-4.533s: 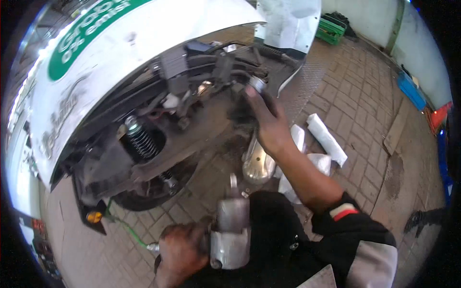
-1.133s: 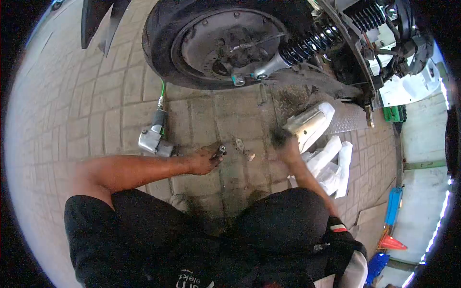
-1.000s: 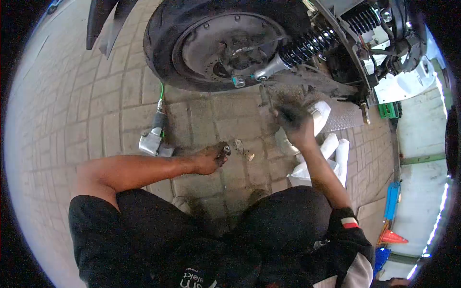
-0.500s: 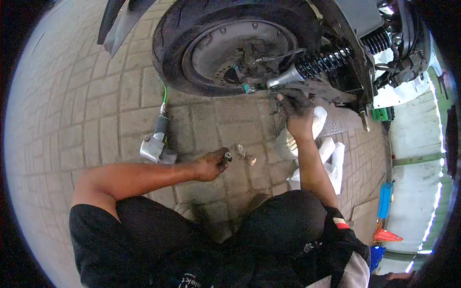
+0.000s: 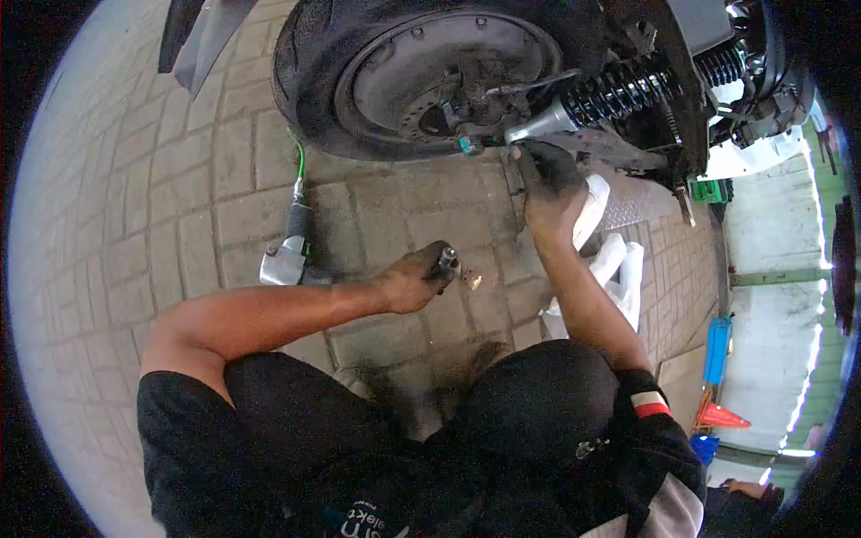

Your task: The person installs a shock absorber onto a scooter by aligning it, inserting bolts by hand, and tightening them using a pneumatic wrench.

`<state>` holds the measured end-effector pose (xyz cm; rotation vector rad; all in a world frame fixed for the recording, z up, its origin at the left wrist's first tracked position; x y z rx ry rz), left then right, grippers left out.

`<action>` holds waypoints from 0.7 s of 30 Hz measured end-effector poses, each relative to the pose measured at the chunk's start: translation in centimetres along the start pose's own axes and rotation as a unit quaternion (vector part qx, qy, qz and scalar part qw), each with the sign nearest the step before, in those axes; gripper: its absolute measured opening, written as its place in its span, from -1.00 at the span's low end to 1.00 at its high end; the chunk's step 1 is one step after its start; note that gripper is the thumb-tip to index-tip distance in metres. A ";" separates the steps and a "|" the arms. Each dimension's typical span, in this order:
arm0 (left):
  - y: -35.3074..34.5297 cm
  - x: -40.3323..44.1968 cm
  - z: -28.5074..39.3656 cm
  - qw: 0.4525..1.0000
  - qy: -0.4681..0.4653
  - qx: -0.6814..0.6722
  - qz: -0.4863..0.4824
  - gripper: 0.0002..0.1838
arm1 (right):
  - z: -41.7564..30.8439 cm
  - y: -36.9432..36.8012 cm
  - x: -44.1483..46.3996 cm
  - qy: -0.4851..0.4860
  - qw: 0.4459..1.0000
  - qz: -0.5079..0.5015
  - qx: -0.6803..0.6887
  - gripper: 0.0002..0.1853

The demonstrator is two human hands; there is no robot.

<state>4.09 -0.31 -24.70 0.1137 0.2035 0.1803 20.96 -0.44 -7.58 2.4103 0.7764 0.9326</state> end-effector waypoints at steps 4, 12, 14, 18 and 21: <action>0.0 0.6 0.7 0.999 -0.019 -0.049 0.004 -0.69 | -6.4 0.2 -3.6 0.222 0.963 -0.124 -0.087 -0.75; -2.2 1.6 3.5 0.997 -0.079 0.021 -0.017 -0.61 | -3.8 -3.3 -10.1 0.150 0.826 -0.524 -0.143 -0.75; -3.4 2.0 2.9 0.997 -0.049 -0.007 -0.057 -0.61 | -3.6 -3.1 -10.2 0.151 0.798 -0.563 -0.152 -0.79; -5.0 3.4 2.1 0.990 -0.113 0.062 -0.051 -0.63 | -3.6 -1.8 -9.0 0.130 0.793 -0.575 -0.151 -0.79; -5.7 3.7 0.9 0.990 -0.106 0.062 -0.065 -0.62 | -6.0 -0.4 -7.1 0.226 0.826 -0.491 -0.158 -0.75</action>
Point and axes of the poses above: each hand's wrist, its own x-axis towards the middle knuckle, its own y-axis out of the back of the hand, z = x × y, the point moved 10 cm from there along x, towards the middle knuckle, and after that the axes turned 6 degrees about -x, right-handed, at the moved point
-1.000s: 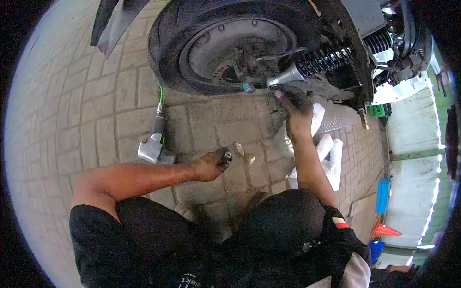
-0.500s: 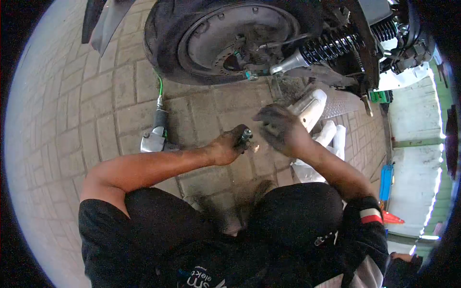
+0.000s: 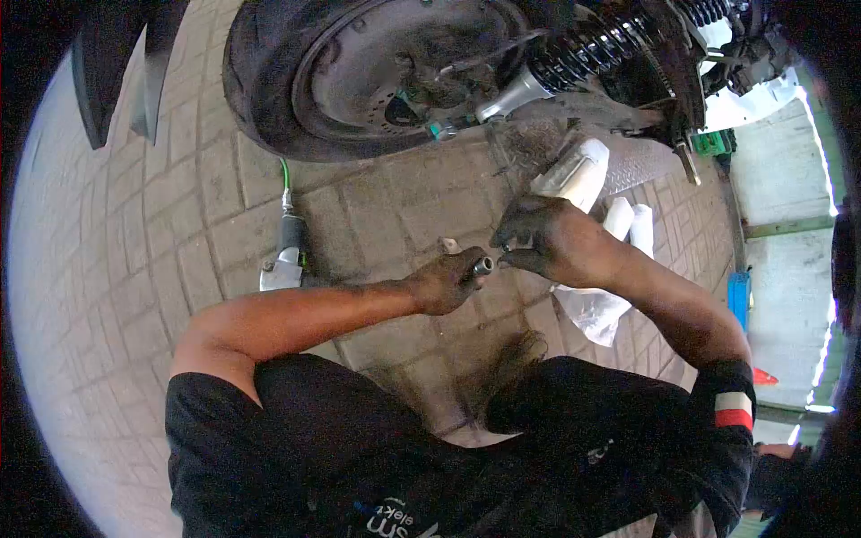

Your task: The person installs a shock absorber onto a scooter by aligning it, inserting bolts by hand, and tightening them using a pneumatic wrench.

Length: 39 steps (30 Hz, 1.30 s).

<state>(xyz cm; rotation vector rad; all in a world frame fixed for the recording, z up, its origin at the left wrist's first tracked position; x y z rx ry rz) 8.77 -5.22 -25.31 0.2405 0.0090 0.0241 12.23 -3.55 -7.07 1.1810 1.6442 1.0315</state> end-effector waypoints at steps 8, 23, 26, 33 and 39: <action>-4.3 0.5 -0.5 0.995 0.040 -0.014 -0.088 -0.65 | 1.0 4.6 2.9 -0.079 0.968 0.220 0.090 -0.77; -3.6 -2.8 -3.1 0.996 0.056 -0.010 -0.074 -0.71 | 6.7 0.4 -1.0 -0.263 0.742 0.597 0.154 -0.75; -3.6 -2.9 -3.8 0.996 0.064 -0.016 -0.064 -0.71 | 6.4 0.4 -0.9 -0.246 0.729 0.621 0.148 -0.75; -3.4 -3.1 -4.0 0.995 0.075 -0.022 -0.064 -0.72 | 6.8 -0.2 -1.0 -0.264 0.720 0.623 0.152 -0.79; -3.1 -3.3 -3.4 0.997 0.059 -0.015 -0.056 -0.73 | 5.6 0.5 -1.0 -0.256 0.741 0.619 0.047 -0.77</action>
Point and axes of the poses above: each hand's wrist, its own x-axis towards the middle knuckle, its own y-axis out of the back of the hand, z = x × y, the point moved 10 cm from there along x, towards the middle knuckle, and after that the axes turned 6 degrees about -x, right-handed, at the moved point
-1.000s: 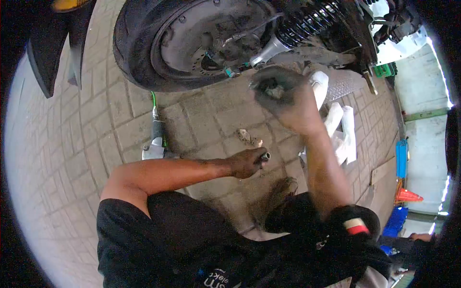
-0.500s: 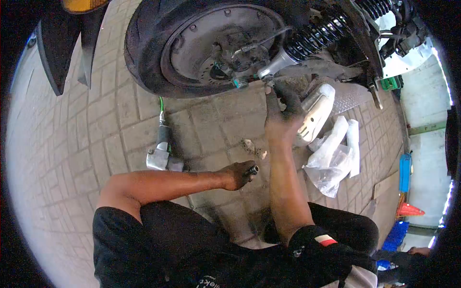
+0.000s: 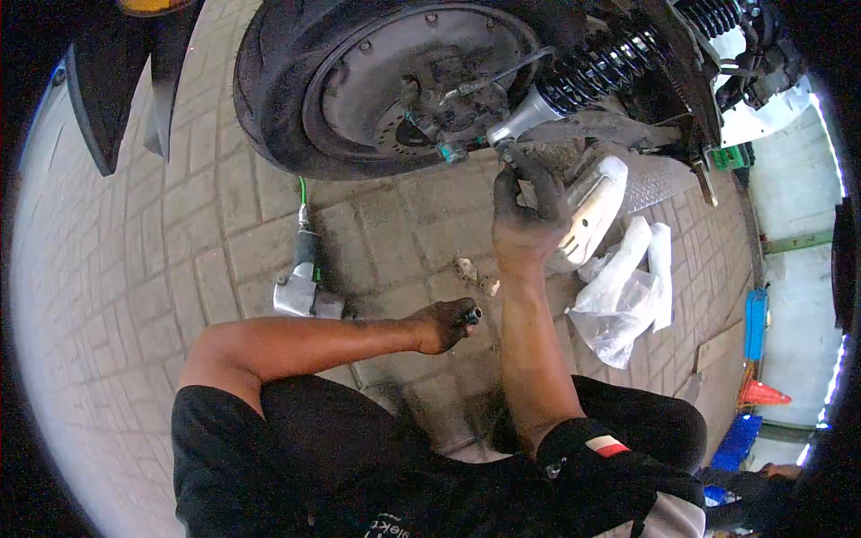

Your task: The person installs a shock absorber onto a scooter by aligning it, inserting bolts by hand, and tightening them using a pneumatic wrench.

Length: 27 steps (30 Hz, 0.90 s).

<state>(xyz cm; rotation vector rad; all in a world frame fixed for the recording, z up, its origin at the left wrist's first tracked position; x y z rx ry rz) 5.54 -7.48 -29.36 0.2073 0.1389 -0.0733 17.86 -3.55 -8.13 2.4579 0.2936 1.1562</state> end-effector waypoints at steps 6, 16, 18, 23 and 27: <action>-0.5 0.2 -1.2 0.999 0.046 0.009 -0.015 -0.72 | -1.4 0.6 -0.2 0.048 0.996 0.058 -0.046 -0.81; -0.4 0.2 -1.2 0.999 0.046 0.010 -0.016 -0.75 | -1.6 0.2 0.4 -0.021 0.995 0.015 -0.097 -0.83; -0.6 0.3 -1.4 1.000 0.019 0.023 -0.010 -0.76 | -0.9 0.0 0.3 -0.044 0.996 0.007 -0.082 -0.83; -0.3 -0.2 -1.0 0.999 0.050 -0.002 -0.009 -0.76 | -0.8 0.0 -0.2 -0.007 1.000 0.018 -0.021 -0.86; -0.2 -0.1 -0.9 0.999 0.036 0.013 0.000 -0.76 | -1.1 0.0 -0.2 -0.012 0.999 0.032 -0.006 -0.85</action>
Point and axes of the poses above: each hand's wrist, its own x-axis towards the middle knuckle, its own y-axis out of the back of the hand, z = x × y, the point moved 10 cm from there along x, towards the middle knuckle, and after that the axes turned 6 degrees about -x, right-handed, at the moved point
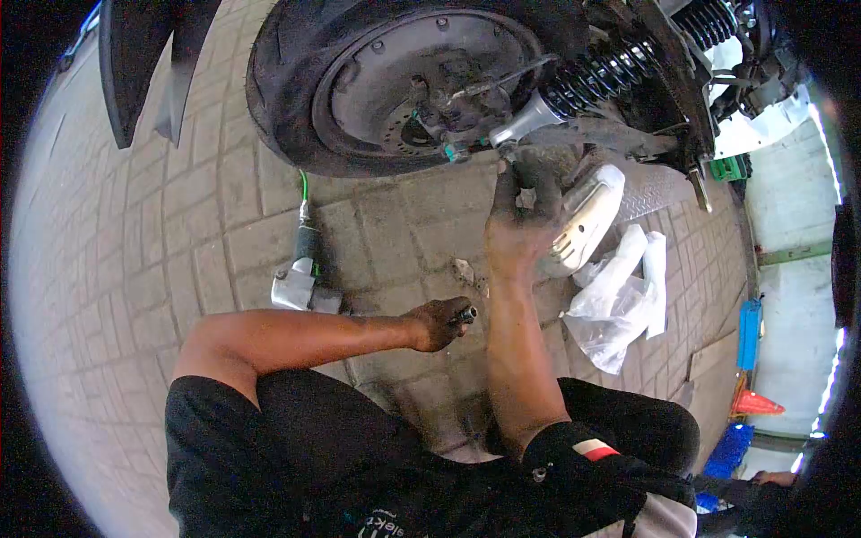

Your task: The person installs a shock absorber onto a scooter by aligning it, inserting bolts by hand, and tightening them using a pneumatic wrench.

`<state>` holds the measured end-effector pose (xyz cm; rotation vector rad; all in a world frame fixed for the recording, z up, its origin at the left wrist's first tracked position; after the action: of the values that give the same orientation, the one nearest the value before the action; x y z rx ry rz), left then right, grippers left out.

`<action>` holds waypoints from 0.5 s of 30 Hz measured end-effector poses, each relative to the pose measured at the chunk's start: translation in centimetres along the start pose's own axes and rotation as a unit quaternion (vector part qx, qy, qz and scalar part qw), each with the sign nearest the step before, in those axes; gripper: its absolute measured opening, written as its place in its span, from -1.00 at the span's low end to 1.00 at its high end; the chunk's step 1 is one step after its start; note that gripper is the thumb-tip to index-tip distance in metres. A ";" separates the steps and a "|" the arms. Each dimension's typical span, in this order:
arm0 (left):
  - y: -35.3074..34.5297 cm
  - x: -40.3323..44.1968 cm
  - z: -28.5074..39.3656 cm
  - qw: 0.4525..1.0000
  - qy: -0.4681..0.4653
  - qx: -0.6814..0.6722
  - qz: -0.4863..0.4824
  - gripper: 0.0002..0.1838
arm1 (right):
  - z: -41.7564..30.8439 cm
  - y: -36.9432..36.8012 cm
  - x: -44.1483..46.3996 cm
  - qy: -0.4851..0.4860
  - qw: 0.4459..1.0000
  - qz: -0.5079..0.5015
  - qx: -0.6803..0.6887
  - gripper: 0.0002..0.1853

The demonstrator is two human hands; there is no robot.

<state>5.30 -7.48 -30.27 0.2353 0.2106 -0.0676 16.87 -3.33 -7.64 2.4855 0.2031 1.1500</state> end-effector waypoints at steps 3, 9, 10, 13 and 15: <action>0.4 0.0 0.2 1.000 -0.016 -0.002 0.017 -0.77 | 0.0 -0.3 0.1 -0.012 1.000 -0.014 -0.018 -0.87; -0.2 0.1 -0.7 1.000 0.002 0.009 -0.008 -0.75 | 0.2 -0.4 0.1 -0.011 0.997 0.013 -0.074 -0.80; -0.2 0.2 -0.6 1.000 -0.004 0.006 -0.009 -0.74 | 1.0 -1.1 0.3 -0.048 0.997 -0.018 -0.063 -0.78; -0.2 -0.1 -0.4 1.000 -0.007 -0.010 -0.006 -0.73 | 2.3 -1.7 0.0 -0.101 0.994 -0.050 -0.014 -0.75; 0.1 -0.1 0.0 1.000 -0.006 -0.020 -0.001 -0.72 | 2.4 -1.7 -0.1 -0.114 0.992 -0.047 0.027 -0.73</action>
<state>5.19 -7.38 -30.27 0.1957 0.2003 -0.0677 18.74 -2.55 -9.79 2.5985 0.2860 0.8245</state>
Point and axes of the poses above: each hand's wrist, its own x-axis towards the middle knuckle, its own y-axis out of the back of the hand, z = x × y, the point moved 10 cm from there along x, towards the middle knuckle, and after that the axes turned 6 degrees about -x, right-handed, at the moved point
